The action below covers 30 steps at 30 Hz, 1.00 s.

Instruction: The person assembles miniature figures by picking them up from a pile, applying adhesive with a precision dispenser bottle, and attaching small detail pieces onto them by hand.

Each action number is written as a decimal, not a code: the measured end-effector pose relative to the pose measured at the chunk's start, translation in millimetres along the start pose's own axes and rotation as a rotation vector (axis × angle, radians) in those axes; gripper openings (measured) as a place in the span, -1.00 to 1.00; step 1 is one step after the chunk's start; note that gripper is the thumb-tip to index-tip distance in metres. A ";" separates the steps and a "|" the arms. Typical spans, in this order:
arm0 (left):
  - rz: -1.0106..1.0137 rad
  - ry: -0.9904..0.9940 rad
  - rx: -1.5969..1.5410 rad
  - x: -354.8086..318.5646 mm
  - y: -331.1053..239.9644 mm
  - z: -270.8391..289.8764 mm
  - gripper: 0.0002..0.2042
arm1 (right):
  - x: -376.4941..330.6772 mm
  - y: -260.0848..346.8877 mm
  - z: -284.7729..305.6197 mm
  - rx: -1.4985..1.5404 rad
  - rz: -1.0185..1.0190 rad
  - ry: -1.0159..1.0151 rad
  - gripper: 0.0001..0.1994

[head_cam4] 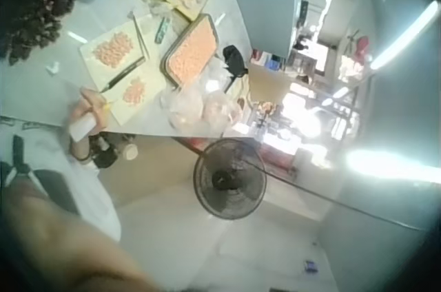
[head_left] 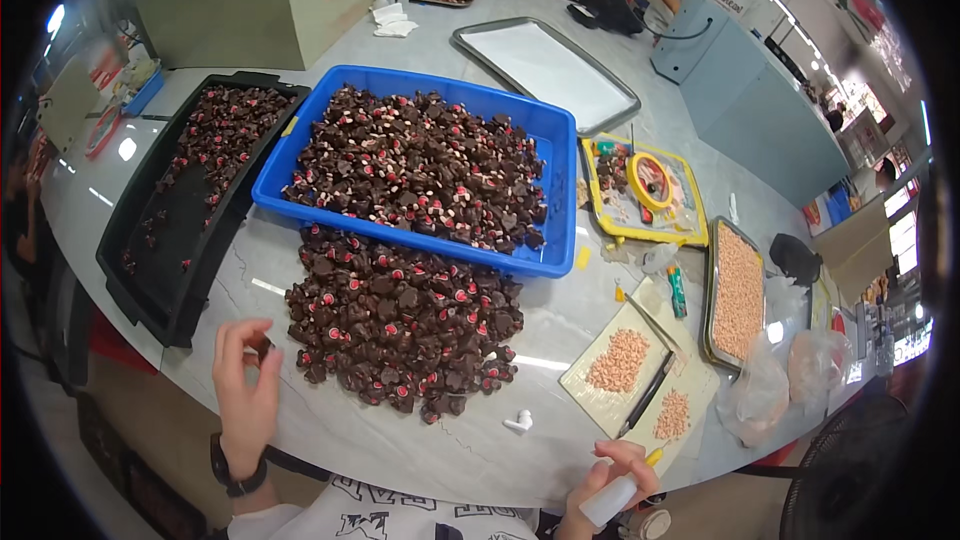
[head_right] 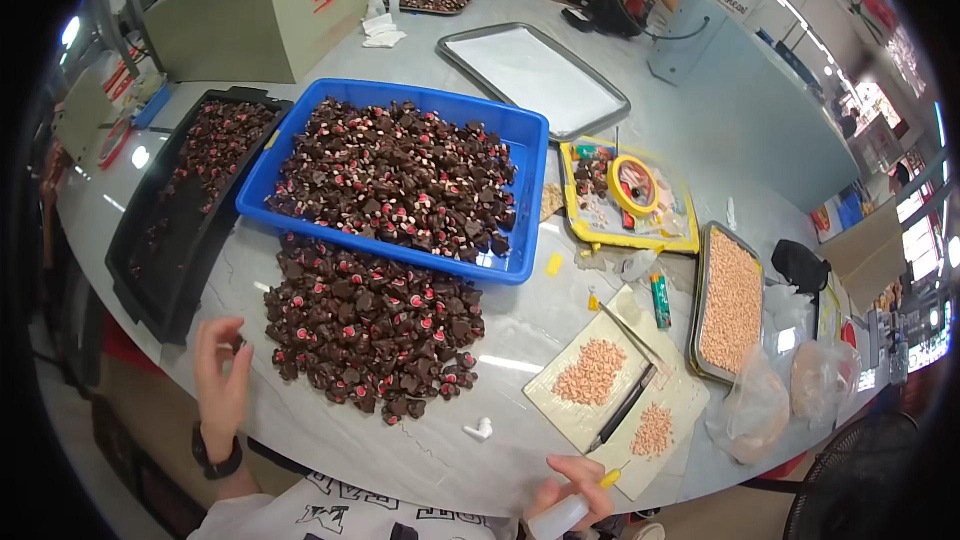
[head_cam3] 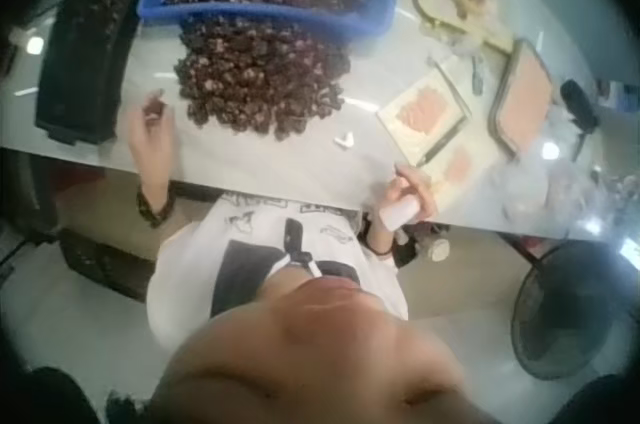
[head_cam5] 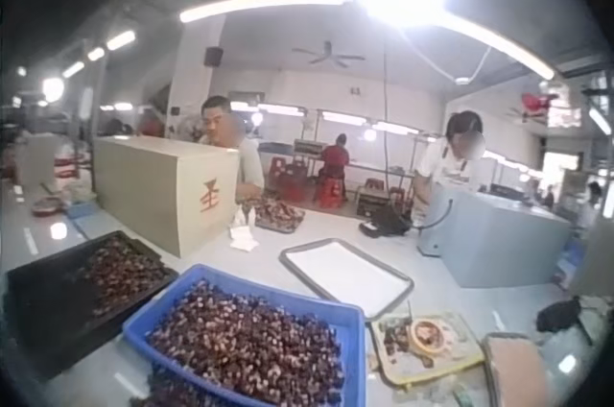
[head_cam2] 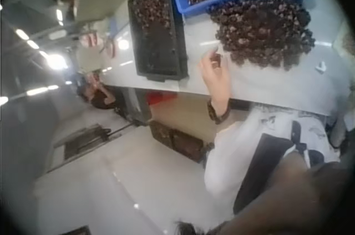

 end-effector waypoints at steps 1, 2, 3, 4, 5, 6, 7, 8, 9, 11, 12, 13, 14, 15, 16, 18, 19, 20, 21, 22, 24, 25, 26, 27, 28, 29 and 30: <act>-0.025 -0.033 -0.158 -12.7 -12.3 1.0 -0.77 | 2.7 1.7 -6.1 0.051 0.030 0.028 -0.61; -0.115 0.320 -0.376 -11.2 -31.1 -6.6 -0.77 | 10.7 5.8 0.3 0.035 0.145 0.098 -0.55; -0.192 0.652 -0.582 -12.2 -46.3 -13.9 -0.78 | 17.4 15.8 1.1 0.024 0.129 0.115 -0.55; -0.026 0.886 -0.767 -10.6 -53.4 -34.3 -0.77 | 25.5 28.6 1.2 0.259 0.140 0.180 -0.64; 0.148 1.104 -0.944 -11.3 -60.5 -54.9 -0.76 | 33.2 39.9 -0.9 0.508 0.148 0.240 -0.70; 0.406 1.154 -1.083 -15.4 -60.0 -71.8 -0.75 | 34.4 45.1 -10.7 0.506 0.130 0.252 -0.70; 0.339 1.089 -1.104 -13.4 -56.9 -85.3 -0.71 | 30.5 43.7 -34.3 0.575 0.205 0.165 -0.61; 0.334 1.103 -1.083 -7.7 -55.3 -97.3 -0.69 | 26.6 43.7 -45.7 0.602 0.289 0.054 -0.47; 0.329 1.114 -1.062 -4.0 -53.4 -103.6 -0.66 | 20.3 39.7 -50.6 0.660 0.278 -0.001 -0.42; 0.277 1.095 -0.970 -0.6 -48.8 -107.2 -0.62 | 17.0 31.8 -51.9 0.609 0.227 0.082 -0.42; 0.345 1.080 -1.028 -0.5 -44.3 -110.1 -0.62 | 16.6 28.2 -53.0 0.558 0.185 0.162 -0.41; 0.420 1.066 -1.087 -3.7 -41.1 -111.4 -0.61 | 15.0 26.3 -51.8 0.556 0.174 0.170 -0.41; 0.435 1.067 -1.094 -3.7 -38.7 -110.3 -0.62 | 14.3 24.6 -52.1 0.557 0.174 0.207 -0.42; 0.451 1.068 -1.102 -1.7 -36.4 -108.2 -0.63 | 13.7 23.3 -52.3 0.559 0.175 0.244 -0.42; 0.473 1.066 -1.108 -0.8 -34.6 -106.9 -0.67 | 13.5 21.8 -50.9 0.557 0.165 0.255 -0.42; 0.462 1.098 -1.119 -1.3 -29.7 -107.9 -0.68 | 13.3 21.7 -49.2 0.569 0.195 0.417 -0.38; 0.432 1.136 -1.122 -0.5 -27.8 -108.9 -0.70 | 14.0 23.9 -50.5 0.566 0.189 0.423 -0.38; 0.439 1.138 -1.127 0.1 -27.0 -108.5 -0.70 | 14.9 27.3 -52.3 0.532 0.153 0.415 -0.37; 0.446 1.139 -1.127 0.7 -27.6 -107.0 -0.71 | 15.8 28.7 -53.6 0.498 0.118 0.406 -0.35; 0.454 1.141 -1.126 0.8 -27.7 -105.7 -0.72 | 16.1 28.2 -54.6 0.493 0.113 0.410 -0.35; 0.457 1.119 -1.133 1.2 -26.4 -105.8 -0.75 | 15.7 27.6 -56.0 0.493 0.126 0.455 -0.35; 0.454 1.095 -1.136 1.8 -25.8 -105.8 -0.77 | 14.9 27.9 -54.5 0.490 0.121 0.458 -0.35; 0.460 1.096 -1.137 3.9 -25.7 -105.1 -0.77 | 14.2 28.2 -52.6 0.478 0.089 0.479 -0.36; 0.501 1.150 -1.116 6.3 -25.5 -104.5 -0.78 | 13.5 27.8 -51.4 0.467 0.056 0.499 -0.37; 0.542 1.204 -1.093 7.0 -26.1 -105.0 -0.78 | 13.9 25.2 -51.4 0.466 0.050 0.500 -0.37; 0.549 1.205 -1.092 6.2 -27.3 -106.0 -0.78 | 14.5 21.8 -52.4 0.472 0.082 0.495 -0.40; 0.556 1.185 -1.110 5.1 -28.6 -107.4 -0.78 | 14.6 19.2 -53.1 0.477 0.112 0.490 -0.42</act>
Point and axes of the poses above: each hand's wrist, its own x-axis towards the middle knuckle, its own z-axis out of the back of the hand, y = z × x, the point moved 1 cm from there along x, towards the middle knuckle, and after that the axes turned 4 degrees about -x, right-handed, at the moved point
